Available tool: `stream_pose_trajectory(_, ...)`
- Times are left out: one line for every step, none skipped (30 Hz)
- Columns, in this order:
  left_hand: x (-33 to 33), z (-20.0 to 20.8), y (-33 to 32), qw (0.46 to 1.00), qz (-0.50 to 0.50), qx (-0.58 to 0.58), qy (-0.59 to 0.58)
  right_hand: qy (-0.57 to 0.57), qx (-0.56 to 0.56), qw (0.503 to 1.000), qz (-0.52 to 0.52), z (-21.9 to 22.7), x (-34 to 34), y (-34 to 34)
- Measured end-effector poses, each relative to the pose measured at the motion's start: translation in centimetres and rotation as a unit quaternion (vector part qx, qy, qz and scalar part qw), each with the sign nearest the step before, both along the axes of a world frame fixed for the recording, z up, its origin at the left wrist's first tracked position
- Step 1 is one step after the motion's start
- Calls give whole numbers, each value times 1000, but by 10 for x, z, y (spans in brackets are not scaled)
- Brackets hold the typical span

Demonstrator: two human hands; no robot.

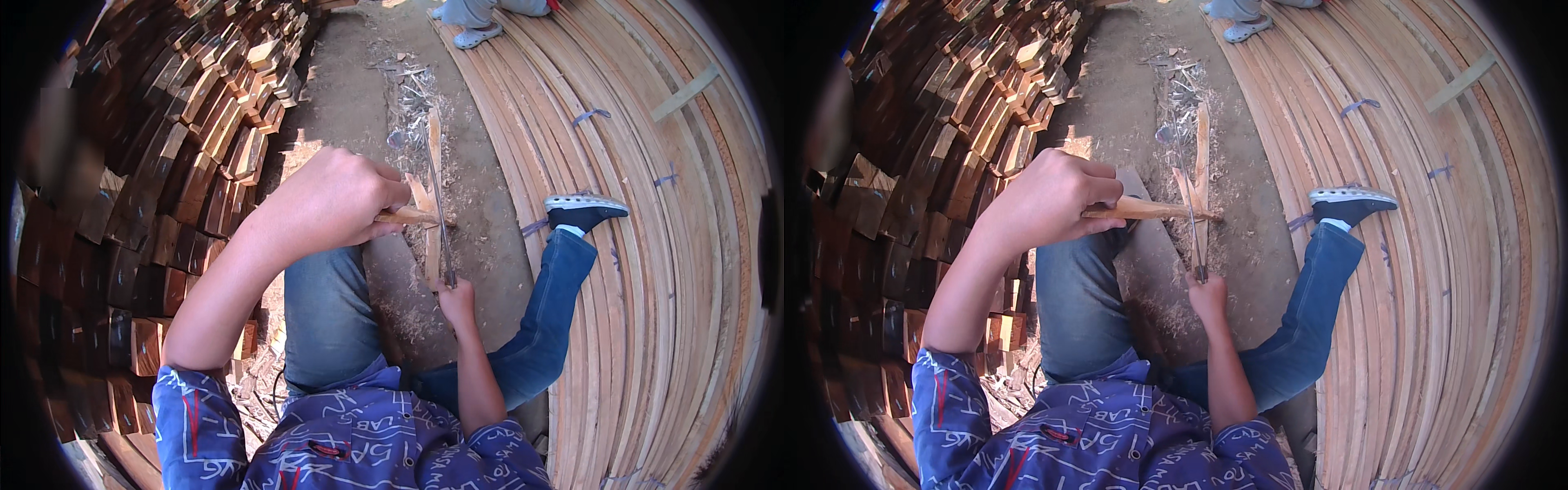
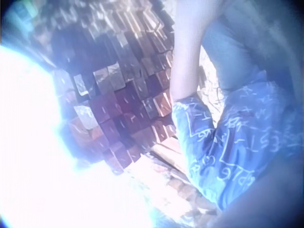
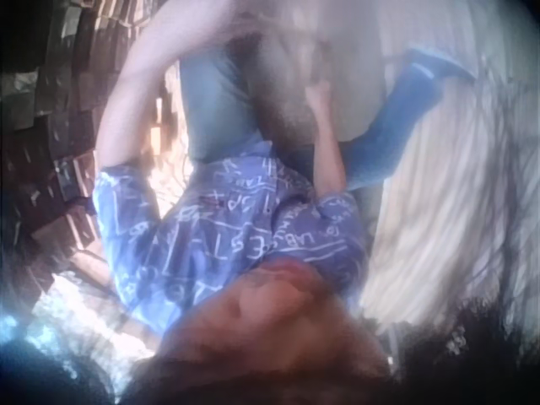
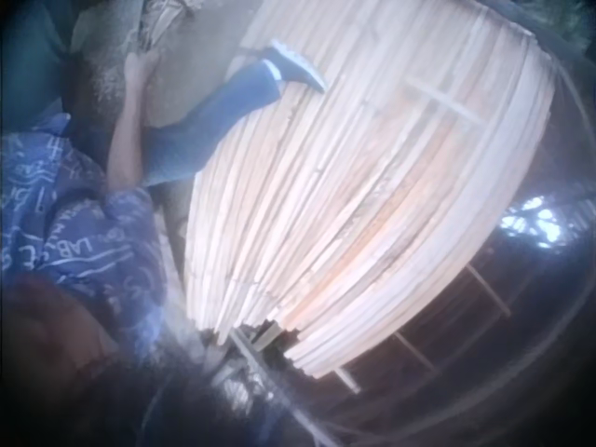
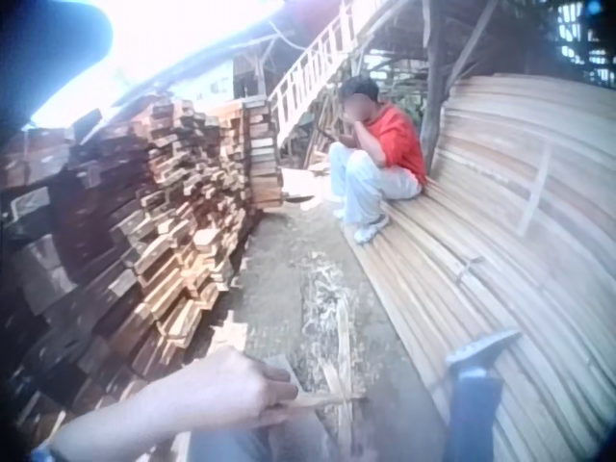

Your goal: The person sits on the ground and uses a knife to shave and shape a wooden stick. They repeatedly scrape the surface, rotate the stick, and remove wood shavings. Finished wooden planks are stacked nearby.

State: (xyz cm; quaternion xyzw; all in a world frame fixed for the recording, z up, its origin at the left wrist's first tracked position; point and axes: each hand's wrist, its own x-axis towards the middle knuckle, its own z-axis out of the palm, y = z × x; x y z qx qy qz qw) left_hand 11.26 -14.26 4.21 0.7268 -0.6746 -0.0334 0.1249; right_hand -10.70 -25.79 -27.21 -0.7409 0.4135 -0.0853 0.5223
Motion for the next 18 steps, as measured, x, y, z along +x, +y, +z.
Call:
stream_pose_trajectory(-2, 0, -2, 1000, -8, -8, 2, -15, 14, 1000, -4, 12, 4, -1)
stream_pose_trajectory(-3, 0, -5, 1000, -17, -17, 3, -31, 28, 999, -7, 24, 9, -1)
stream_pose_trajectory(-4, -1, -6, 1000, -11, -7, -1, -43, 44, 998, -14, 38, 11, 1)
stream_pose_trajectory(-4, -2, -3, 1000, -3, 3, -5, -38, 41, 998, -2, 59, 19, 2)
stream_pose_trajectory(-4, -2, 1, 1000, 7, 12, -9, -33, 36, 999, 13, 83, 30, 2)
stream_pose_trajectory(-4, -1, 4, 1000, 10, 10, -12, -31, 29, 999, 28, 96, 36, 0)
stream_pose_trajectory(-3, 1, 0, 1000, 4, 5, -13, -8, 3, 1000, 19, 79, 33, -5)
stream_pose_trajectory(-2, 2, -3, 1000, 0, 1, -13, 15, -23, 1000, 11, 43, 26, -12)
stream_pose_trajectory(-2, 3, -5, 1000, -3, -2, -12, 39, -46, 998, 4, 6, 18, -15)
stream_pose_trajectory(-9, 2, -3, 1000, -21, -1, -16, 68, -38, 997, -5, -25, 1, -10)
stream_pose_trajectory(-19, 0, -3, 999, -39, -6, -25, 92, -35, 995, -16, -55, -16, -6)
stream_pose_trajectory(-21, -1, -4, 998, -46, -9, -39, 100, -32, 994, -12, -56, -5, -9)
stream_pose_trajectory(-21, -4, -4, 998, -52, -14, -18, 117, -25, 993, -15, -48, -2, -6)
stream_pose_trajectory(-11, -2, -4, 999, -33, -10, -20, 123, -18, 992, -15, -41, 6, -10)
stream_pose_trajectory(-3, -3, -3, 1000, -19, -6, -13, 140, -11, 990, -20, -30, 2, -7)
stream_pose_trajectory(9, 0, -2, 1000, 1, 3, -19, 139, -15, 990, -10, -26, 11, -11)
stream_pose_trajectory(19, -1, -1, 1000, 12, 9, -10, 122, -14, 992, -9, -22, 11, -13)
stream_pose_trajectory(27, -1, -1, 1000, 16, 11, -16, 102, -7, 995, -2, -19, 14, -9)
